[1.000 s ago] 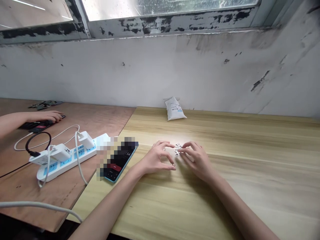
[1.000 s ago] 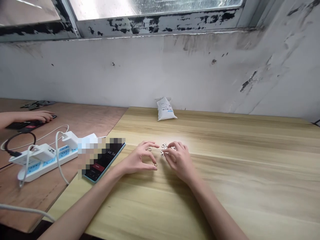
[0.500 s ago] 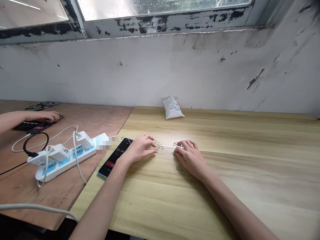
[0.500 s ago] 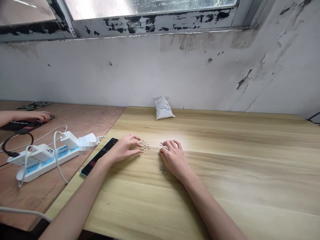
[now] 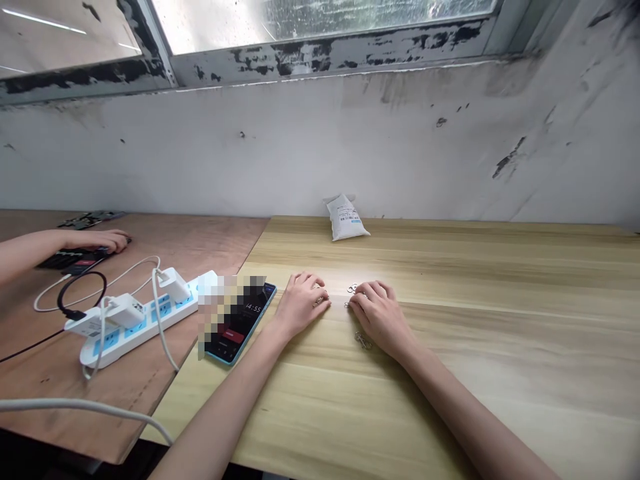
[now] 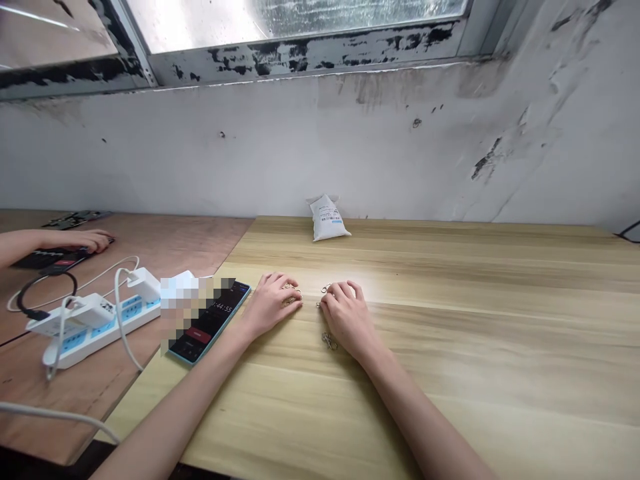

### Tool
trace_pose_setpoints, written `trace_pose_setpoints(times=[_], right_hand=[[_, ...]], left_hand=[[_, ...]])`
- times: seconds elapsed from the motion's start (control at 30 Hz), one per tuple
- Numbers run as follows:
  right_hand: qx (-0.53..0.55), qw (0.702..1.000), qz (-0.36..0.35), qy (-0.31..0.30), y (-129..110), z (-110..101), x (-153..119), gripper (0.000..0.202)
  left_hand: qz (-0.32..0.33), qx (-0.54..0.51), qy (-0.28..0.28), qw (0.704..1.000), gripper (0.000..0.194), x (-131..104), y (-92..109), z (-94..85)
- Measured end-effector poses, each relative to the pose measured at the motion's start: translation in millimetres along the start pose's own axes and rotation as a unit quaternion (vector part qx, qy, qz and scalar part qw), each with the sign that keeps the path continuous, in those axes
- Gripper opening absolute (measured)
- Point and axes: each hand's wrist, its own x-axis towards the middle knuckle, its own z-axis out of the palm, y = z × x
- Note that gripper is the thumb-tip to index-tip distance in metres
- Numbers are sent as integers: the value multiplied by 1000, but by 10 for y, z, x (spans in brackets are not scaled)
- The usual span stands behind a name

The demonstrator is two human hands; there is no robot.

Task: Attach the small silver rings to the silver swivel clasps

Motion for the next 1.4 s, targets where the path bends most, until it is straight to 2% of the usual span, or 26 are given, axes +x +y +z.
trace_pose_setpoints(times=[0.13, 0.37, 0.57, 0.7, 0.83, 0.93, 1.0, 1.1, 1.3, 1.4], right_hand=[[-14, 1000, 5, 8, -11, 15, 0, 26], [1, 1000, 10, 4, -23, 10, -17, 23], [38, 999, 20, 2, -26, 15, -25, 21], [54, 998, 30, 5, -15, 23, -35, 18], [66, 997, 32, 26, -8, 20, -40, 16], [87, 994, 30, 55, -10, 11, -37, 15], [105, 992, 34, 66, -15, -1, -31, 14], [122, 989, 40, 72, -29, -27, -21, 13], [133, 984, 69, 91, -20, -13, -30, 12], [149, 982, 69, 90, 1, 19, -41, 13]], left_hand=[[-1, 15, 2, 1000, 15, 17, 9, 55], [-10, -13, 33, 999, 11, -4, 6, 41], [-26, 12, 12, 1000, 12, 2, 9, 83], [-29, 6, 23, 999, 14, -3, 49, 65], [-49, -70, 59, 995, 19, -23, 104, 3], [-71, -166, 88, 980, 14, -29, 132, -9], [-62, -202, 100, 972, 11, -24, 138, 12], [-57, -236, 94, 966, 10, -16, 139, 63], [-142, -347, 64, 925, 12, -20, 169, 111], [-157, -372, 52, 913, 19, -24, 179, 111]])
